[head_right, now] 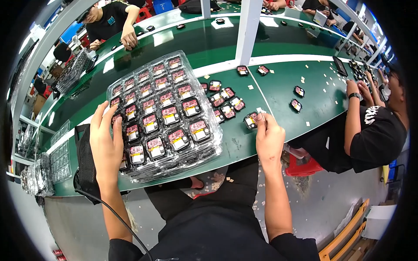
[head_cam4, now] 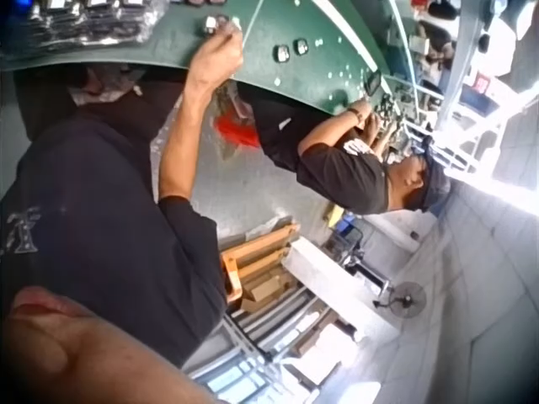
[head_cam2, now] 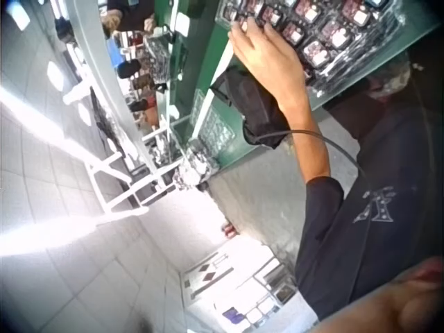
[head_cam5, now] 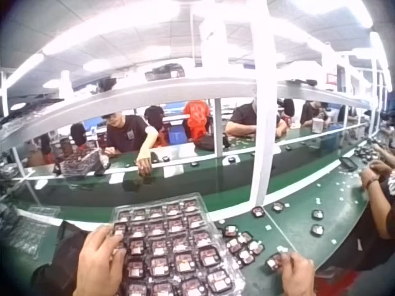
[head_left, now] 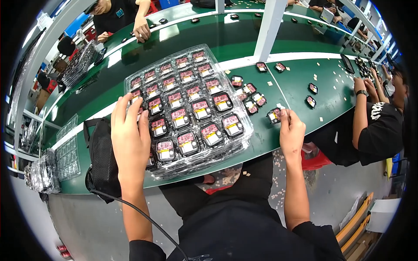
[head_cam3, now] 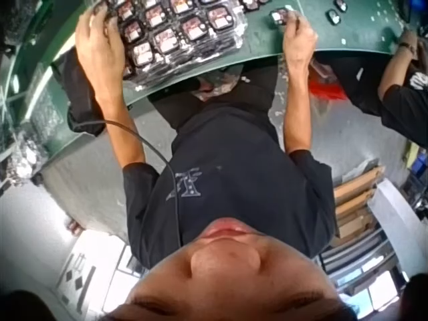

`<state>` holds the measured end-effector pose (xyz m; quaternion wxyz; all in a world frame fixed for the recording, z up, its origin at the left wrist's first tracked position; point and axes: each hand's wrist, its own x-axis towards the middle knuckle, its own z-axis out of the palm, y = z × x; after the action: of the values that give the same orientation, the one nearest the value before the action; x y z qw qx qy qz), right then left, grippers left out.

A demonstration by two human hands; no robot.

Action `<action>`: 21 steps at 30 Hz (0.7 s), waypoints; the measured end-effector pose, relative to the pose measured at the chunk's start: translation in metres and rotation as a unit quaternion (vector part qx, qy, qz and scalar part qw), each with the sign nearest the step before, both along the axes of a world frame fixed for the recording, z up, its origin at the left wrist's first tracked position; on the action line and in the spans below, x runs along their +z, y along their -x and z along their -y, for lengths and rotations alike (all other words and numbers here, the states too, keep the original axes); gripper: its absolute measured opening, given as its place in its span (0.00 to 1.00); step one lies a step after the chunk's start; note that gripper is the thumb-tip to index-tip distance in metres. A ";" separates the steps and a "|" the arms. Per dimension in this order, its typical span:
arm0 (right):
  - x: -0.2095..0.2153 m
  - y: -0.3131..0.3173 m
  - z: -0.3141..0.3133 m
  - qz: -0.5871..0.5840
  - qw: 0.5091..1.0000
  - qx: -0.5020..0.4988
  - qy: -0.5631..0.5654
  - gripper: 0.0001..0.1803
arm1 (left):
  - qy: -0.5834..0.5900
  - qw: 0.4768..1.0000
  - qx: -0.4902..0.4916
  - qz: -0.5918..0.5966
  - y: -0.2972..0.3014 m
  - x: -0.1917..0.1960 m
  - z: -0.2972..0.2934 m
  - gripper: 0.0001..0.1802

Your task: Assembling electronic sensor modules using tweezers on a factory production line.

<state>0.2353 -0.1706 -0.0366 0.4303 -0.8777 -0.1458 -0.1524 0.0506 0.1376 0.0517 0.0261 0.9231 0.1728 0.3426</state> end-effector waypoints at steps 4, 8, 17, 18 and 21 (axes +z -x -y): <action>0.019 0.014 0.001 -0.067 0.989 0.046 -0.124 0.15 | 0.036 0.980 -0.191 0.052 0.007 0.001 0.056 0.17; 0.050 0.063 -0.014 -0.206 0.921 0.164 -0.289 0.12 | 0.121 0.945 -0.293 0.082 0.015 -0.012 0.102 0.27; 0.063 0.119 -0.035 -0.423 0.762 0.303 -0.385 0.13 | 0.264 0.905 -0.281 0.182 0.029 -0.046 0.127 0.34; 0.065 0.119 -0.037 -0.448 0.745 0.312 -0.382 0.13 | 0.251 0.909 -0.281 0.178 0.030 -0.045 0.126 0.35; 0.061 0.117 -0.036 -0.509 0.684 0.358 -0.381 0.13 | 0.237 0.915 -0.282 0.168 0.034 -0.044 0.124 0.34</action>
<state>0.1187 -0.1347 0.0247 0.7573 -0.4622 -0.1369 0.4405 0.0168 0.0137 0.0076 0.3682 0.8292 -0.0250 0.4198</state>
